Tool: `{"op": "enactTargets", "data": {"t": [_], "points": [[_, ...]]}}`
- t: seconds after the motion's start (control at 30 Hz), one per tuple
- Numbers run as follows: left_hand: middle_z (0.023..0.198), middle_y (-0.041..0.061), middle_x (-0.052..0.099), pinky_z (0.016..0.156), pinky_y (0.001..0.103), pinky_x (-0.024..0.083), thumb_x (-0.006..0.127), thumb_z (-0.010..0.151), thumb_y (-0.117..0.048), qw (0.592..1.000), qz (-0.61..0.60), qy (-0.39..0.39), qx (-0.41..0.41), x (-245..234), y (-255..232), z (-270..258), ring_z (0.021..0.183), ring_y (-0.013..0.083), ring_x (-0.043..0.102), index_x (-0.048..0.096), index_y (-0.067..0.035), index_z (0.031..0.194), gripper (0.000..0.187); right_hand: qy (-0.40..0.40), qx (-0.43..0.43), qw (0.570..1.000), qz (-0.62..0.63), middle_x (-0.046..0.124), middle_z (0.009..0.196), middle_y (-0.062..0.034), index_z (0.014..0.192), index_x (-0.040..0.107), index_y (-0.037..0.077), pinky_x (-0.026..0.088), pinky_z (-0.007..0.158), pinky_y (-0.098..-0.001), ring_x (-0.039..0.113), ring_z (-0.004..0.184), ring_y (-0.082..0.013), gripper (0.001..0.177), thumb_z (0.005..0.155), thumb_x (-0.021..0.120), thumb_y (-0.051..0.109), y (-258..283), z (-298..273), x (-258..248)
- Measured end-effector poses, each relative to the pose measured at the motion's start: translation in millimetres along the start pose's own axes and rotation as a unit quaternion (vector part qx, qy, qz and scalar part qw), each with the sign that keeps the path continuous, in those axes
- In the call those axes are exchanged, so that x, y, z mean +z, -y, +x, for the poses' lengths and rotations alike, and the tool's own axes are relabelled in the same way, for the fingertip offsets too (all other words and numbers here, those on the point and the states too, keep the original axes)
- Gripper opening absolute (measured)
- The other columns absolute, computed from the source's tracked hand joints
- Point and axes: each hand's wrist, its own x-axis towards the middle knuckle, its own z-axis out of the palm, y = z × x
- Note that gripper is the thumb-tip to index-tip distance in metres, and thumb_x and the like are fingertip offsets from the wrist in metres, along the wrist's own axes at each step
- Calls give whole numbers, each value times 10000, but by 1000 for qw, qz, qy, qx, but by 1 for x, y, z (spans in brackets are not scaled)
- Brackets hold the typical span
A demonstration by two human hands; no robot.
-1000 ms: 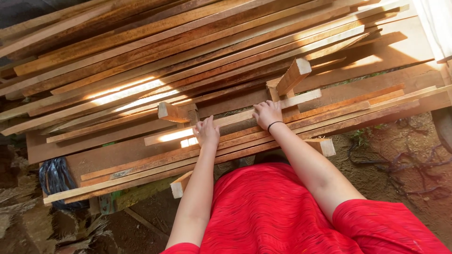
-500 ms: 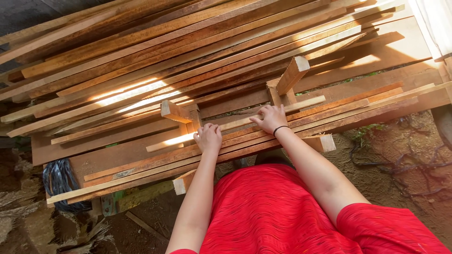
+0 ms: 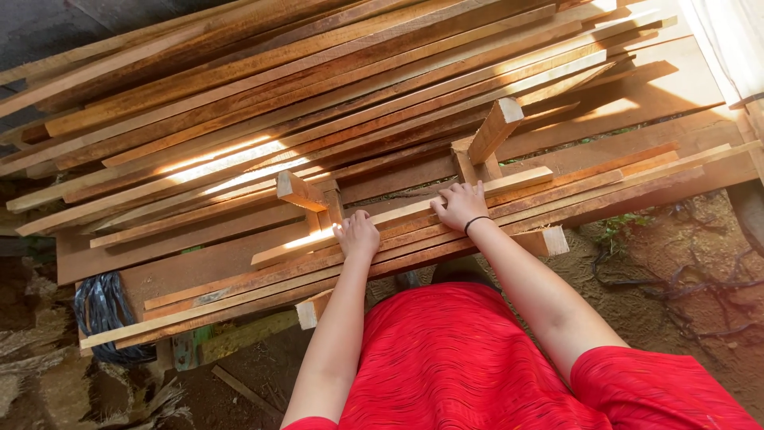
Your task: Organizing and aligning wood planks in a lumber storage area.
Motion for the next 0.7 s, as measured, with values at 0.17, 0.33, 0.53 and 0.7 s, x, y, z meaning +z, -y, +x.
{"op": "enactTargets", "data": {"t": [0.17,0.33,0.53,0.7], "points": [[1265,-13,607,1183,544,218,439,968,-249,997,-2,-69,37,6,2,-9,1310,230,493,610,-247,1242,322,-111,-70,991,26,649,1228,11,1211,717,248,241,1214,-632,562,1263,-252,429,910,658,548,-10,-12,2],[1218,-23,600,1190,557,203,476,918,-272,995,-23,-81,50,-7,2,-31,1302,222,490,654,-247,1149,293,-127,-94,985,64,647,1241,34,1130,645,257,202,1222,-636,564,1260,-234,387,881,712,546,-18,-26,8],[1237,-27,620,1161,516,256,540,903,-298,991,-58,-80,92,-25,-2,-56,1280,198,528,616,-259,1264,370,-149,-107,982,43,666,1152,75,1192,651,304,210,1205,-559,589,1186,-166,403,921,653,602,-22,-38,1],[1250,-40,610,1159,467,261,552,958,-365,988,-35,-86,120,-44,-7,-86,1296,184,507,659,-265,1281,355,-172,-180,968,14,675,1178,55,1202,681,291,354,1121,-451,610,1149,-180,507,838,703,643,-22,-58,-8]]}}
